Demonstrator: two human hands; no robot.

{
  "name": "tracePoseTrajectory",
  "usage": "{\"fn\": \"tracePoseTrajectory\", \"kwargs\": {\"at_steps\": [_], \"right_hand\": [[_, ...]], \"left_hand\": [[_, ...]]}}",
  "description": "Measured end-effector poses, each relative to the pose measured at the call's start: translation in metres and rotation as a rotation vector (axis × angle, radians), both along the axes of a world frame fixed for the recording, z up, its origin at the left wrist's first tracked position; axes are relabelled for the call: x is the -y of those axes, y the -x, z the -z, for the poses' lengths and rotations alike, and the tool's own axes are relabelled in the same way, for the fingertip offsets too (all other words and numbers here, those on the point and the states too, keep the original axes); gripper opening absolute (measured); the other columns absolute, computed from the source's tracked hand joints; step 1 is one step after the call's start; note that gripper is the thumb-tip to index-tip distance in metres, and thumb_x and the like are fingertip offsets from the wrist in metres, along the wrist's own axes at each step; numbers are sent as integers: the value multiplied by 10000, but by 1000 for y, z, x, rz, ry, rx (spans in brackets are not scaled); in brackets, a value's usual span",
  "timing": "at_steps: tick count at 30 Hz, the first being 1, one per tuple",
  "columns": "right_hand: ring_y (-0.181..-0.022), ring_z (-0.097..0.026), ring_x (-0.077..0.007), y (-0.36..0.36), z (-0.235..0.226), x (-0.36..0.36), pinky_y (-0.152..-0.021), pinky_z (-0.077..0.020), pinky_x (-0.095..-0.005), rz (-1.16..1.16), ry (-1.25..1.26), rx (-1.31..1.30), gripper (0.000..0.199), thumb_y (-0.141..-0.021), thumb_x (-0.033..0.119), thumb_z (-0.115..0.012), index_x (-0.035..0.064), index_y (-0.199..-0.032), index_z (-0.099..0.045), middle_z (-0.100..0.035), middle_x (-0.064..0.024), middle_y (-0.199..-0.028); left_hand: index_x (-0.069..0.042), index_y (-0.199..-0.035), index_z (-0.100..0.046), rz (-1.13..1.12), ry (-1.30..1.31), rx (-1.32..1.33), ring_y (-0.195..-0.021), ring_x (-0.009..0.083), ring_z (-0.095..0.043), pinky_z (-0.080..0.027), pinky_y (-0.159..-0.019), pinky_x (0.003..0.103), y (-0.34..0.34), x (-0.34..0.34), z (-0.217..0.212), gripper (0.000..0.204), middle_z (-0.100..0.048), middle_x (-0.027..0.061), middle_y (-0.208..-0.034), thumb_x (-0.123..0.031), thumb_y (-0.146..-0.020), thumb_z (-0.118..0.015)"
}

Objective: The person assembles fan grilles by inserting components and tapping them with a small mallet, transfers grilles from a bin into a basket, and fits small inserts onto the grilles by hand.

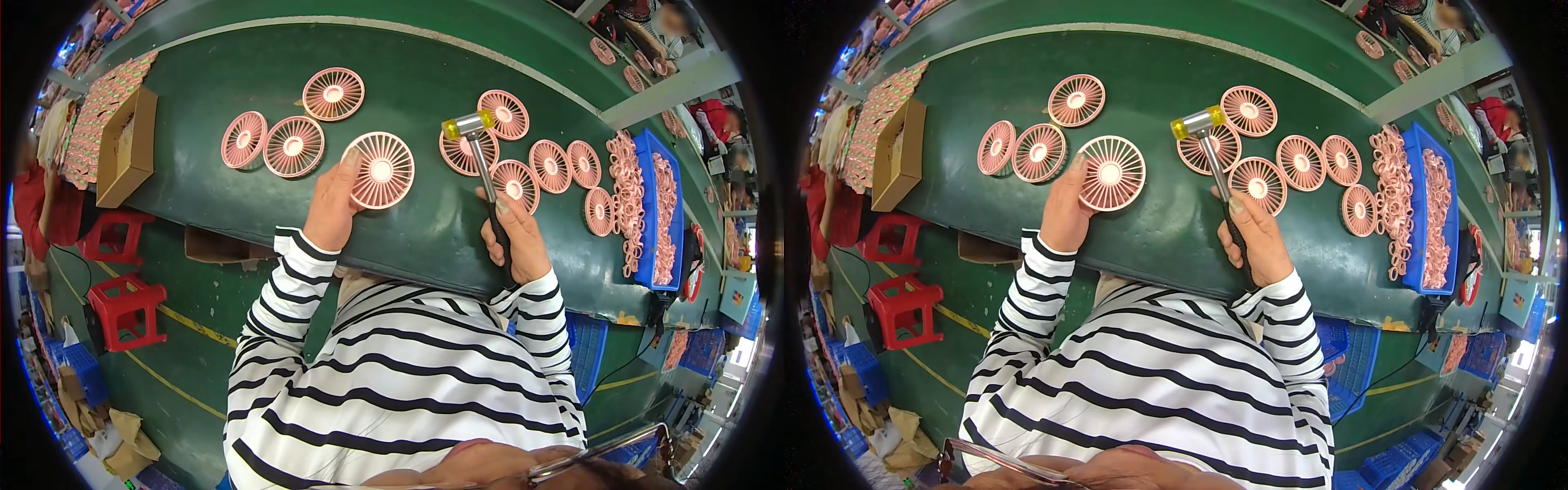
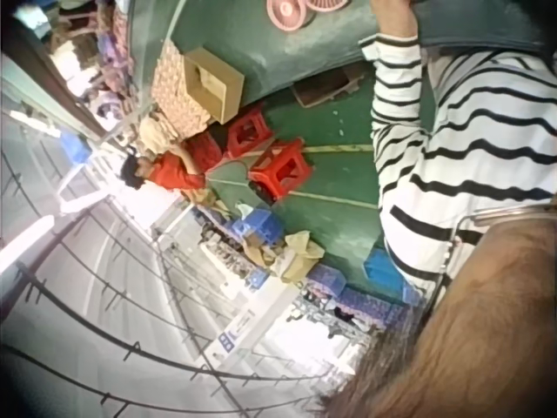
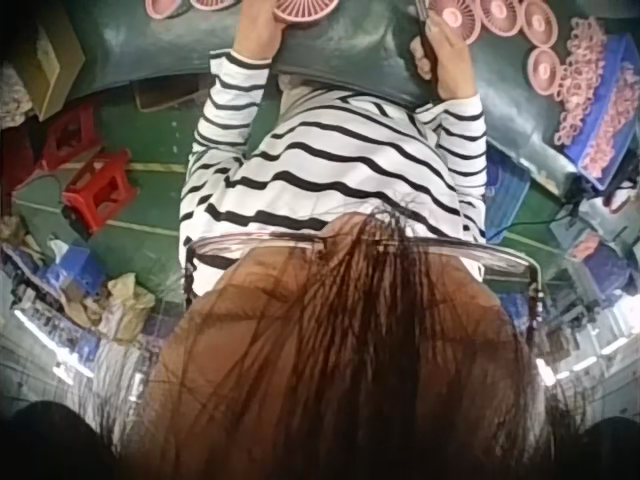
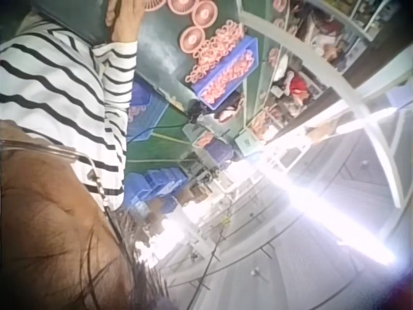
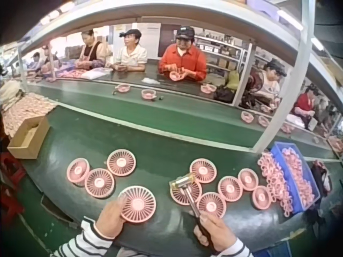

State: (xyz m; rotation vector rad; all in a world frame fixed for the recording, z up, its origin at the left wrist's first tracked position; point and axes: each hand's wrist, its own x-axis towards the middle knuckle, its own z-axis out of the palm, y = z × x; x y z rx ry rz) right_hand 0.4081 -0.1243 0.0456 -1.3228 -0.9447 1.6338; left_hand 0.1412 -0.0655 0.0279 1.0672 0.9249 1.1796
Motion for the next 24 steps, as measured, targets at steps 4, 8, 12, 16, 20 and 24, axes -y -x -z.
{"fn": "tracePoseTrajectory", "kwargs": {"at_steps": [4, 8, 12, 16, 20, 24], "right_hand": [[-490, -403, -57, 2, -3, 1, -438, -326, -183, -27, 11, 27, 420, -1010, 298, -440, 53, -1350, -465, -489, -3, -670], [-494, -407, -57, 1, -1, 1, -439, -327, -184, -18, -14, 4, 410, -1005, 276, -455, 48, -1345, -464, -486, -2, -675], [-492, -398, -57, 0, 2, 4, -438, -326, -182, -13, -52, -11, 433, -994, 265, -470, 56, -1372, -430, -481, -5, -686], [-528, -410, -58, 0, 5, 10, -447, -325, -191, 160, -76, -114, 403, -987, 245, -487, 87, -1355, -445, -478, -2, -703], [-513, -396, -64, -3, 6, 14, -432, -317, -198, 227, -98, -181, 397, -987, 228, -477, 101, -1361, -434, -473, -7, -704], [-471, -387, -55, 8, 8, 12, -422, -310, -185, -6, -38, 69, 445, -969, 209, -523, 111, -1388, -416, -475, 10, -661]], "left_hand": [[34, -1123, -596, 50, 225, 179, -864, 107, -640, -520, -749, 244, -6, -8, 0, 319, -662, 64, -1001, -227, -939, -597], [34, -1090, -628, -22, 71, -110, -790, 76, -616, -511, -732, 235, -17, -9, -2, 282, -686, 52, -942, -141, -873, -674], [3, -1135, -620, -105, -258, -373, -867, 184, -643, -496, -792, 290, -30, -21, -6, 310, -683, 128, -987, -165, -876, -657], [-71, -1385, -404, 20, -696, -991, -1360, 490, -223, -162, -1083, 613, -29, -42, -12, 721, -306, 303, -1442, -469, -833, -644], [-60, -1370, -404, -166, -817, -1236, -1367, 465, -227, -167, -1064, 646, -15, -74, -25, 812, -316, 283, -1438, -547, -776, -667], [-78, -1424, -318, -288, -586, -1451, -1373, 415, -248, -180, -1074, 629, 30, -120, -2, 973, -362, 235, -1433, -456, -662, -789]]}}
